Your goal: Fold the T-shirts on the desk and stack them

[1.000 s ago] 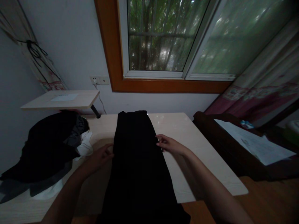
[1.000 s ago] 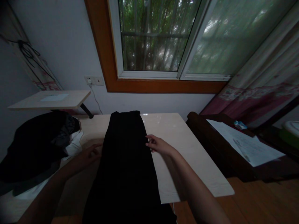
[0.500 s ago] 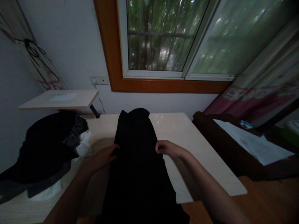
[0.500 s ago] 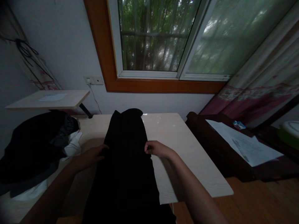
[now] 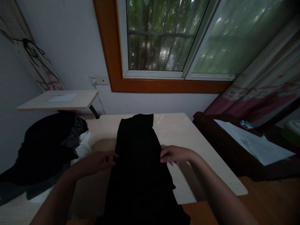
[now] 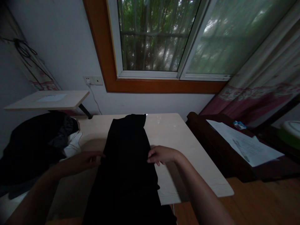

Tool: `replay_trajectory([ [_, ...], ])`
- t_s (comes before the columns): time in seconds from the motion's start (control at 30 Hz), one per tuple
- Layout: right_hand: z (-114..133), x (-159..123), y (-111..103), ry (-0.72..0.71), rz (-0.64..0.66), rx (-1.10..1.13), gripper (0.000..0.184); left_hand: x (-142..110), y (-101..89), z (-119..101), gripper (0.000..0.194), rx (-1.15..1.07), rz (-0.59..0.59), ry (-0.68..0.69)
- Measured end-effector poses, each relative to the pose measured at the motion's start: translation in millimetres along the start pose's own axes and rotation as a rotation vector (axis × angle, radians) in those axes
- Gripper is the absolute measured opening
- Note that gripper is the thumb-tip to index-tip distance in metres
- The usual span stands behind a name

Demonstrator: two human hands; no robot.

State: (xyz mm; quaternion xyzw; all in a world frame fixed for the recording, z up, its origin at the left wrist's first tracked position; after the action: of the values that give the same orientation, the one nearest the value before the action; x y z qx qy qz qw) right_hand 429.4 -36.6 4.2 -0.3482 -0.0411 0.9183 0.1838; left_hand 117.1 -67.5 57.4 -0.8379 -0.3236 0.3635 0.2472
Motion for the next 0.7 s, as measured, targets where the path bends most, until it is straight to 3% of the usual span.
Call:
replay_trajectory([
  [0.1, 20.1, 0.9, -37.8, -0.13, -0.328, -0.059, 0.026, 20.2, -40.7, 14.8, 0.048, -0.057, -0.266, -0.045],
  [0.2, 39.5, 10.6, -59.3, -0.252, -0.527, -0.117, 0.017, 48.2, -54.8, 19.8, 0.048, -0.074, -0.407, -0.08],
  [0.33, 64.7, 30.1, -82.8, -0.329, -0.741, -0.305, 0.017, 87.2, -43.7, 15.5, 0.057, -0.024, -0.39, -0.082],
  [0.5, 103.6, 55.3, -105.3, -0.355, -0.91, -0.568, 0.023, 105.5, -37.1, 6.5, 0.059, 0.042, -0.46, -0.085],
  [0.7, 150.0, 97.1, -112.7, -0.294, -0.859, -1.003, 0.05, 99.3, -21.0, -38.0, 0.049, 0.279, -0.556, 0.084],
])
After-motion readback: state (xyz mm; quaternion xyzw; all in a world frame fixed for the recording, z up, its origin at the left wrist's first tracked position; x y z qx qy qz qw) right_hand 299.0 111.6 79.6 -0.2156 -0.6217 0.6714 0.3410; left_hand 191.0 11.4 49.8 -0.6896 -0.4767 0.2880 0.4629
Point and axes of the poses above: each hand's wrist, its own x-axis towards the middle knuckle, its own y-axis out of the palm, z = x × y, the point moved 10 cm from there along x, towards the middle knuckle, and after that the axes turned 10 degrees about z, right-handed, at the moved point
